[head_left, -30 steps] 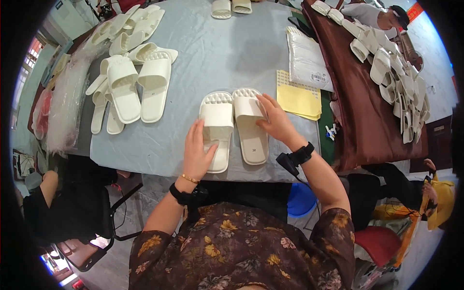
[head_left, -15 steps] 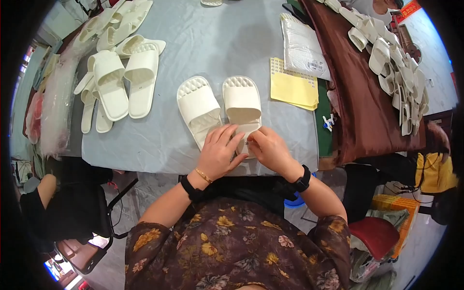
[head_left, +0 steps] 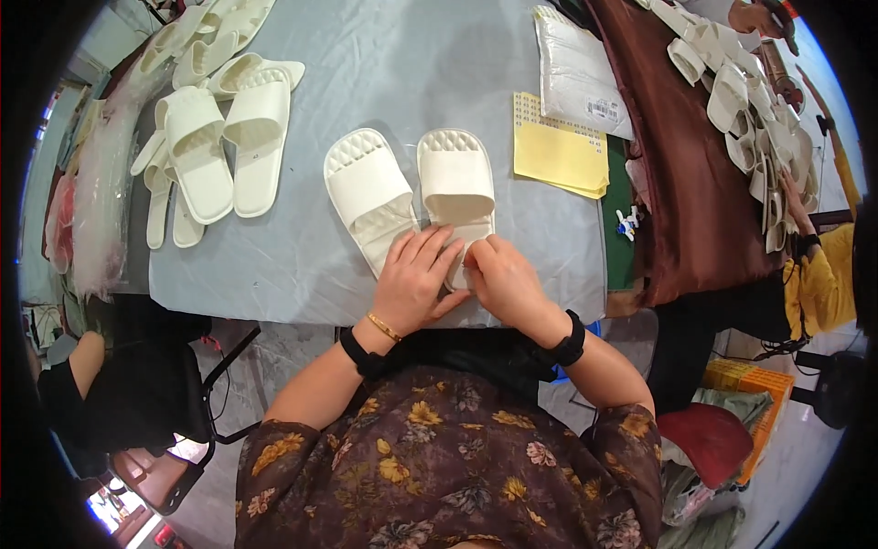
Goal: Labeling and inspecting white slippers in a shoe factory.
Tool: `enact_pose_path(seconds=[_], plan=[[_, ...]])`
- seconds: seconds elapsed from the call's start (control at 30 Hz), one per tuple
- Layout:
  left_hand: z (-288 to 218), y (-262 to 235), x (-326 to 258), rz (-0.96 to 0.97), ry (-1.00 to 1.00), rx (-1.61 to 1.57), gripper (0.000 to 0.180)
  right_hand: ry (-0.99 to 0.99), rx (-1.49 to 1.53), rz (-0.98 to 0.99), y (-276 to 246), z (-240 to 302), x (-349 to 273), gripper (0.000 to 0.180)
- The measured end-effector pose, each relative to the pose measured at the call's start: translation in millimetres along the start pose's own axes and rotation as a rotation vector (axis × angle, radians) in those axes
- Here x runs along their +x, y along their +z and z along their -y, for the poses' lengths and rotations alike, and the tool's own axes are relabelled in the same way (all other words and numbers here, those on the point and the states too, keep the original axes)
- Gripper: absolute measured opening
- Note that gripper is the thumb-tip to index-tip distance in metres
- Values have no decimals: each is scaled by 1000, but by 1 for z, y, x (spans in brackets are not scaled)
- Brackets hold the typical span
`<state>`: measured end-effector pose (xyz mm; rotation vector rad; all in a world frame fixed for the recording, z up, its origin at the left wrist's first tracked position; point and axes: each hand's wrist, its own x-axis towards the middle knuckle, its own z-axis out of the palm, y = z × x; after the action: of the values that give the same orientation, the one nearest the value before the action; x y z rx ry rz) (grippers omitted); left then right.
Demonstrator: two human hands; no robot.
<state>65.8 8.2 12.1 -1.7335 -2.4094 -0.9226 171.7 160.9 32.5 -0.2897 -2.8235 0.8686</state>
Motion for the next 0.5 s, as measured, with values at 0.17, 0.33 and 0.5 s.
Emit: enact_pose_path(seconds=[0.17, 0.33, 0.5], plan=[[1, 0, -1, -25, -3, -13, 60, 41, 49, -17, 0, 4, -1, 12], [1, 1, -1, -31, -1, -9, 60, 35, 23, -27, 1, 4, -2, 13], [1, 2, -1, -41, -17, -22, 59, 113, 143, -51, 3, 5, -2, 11]])
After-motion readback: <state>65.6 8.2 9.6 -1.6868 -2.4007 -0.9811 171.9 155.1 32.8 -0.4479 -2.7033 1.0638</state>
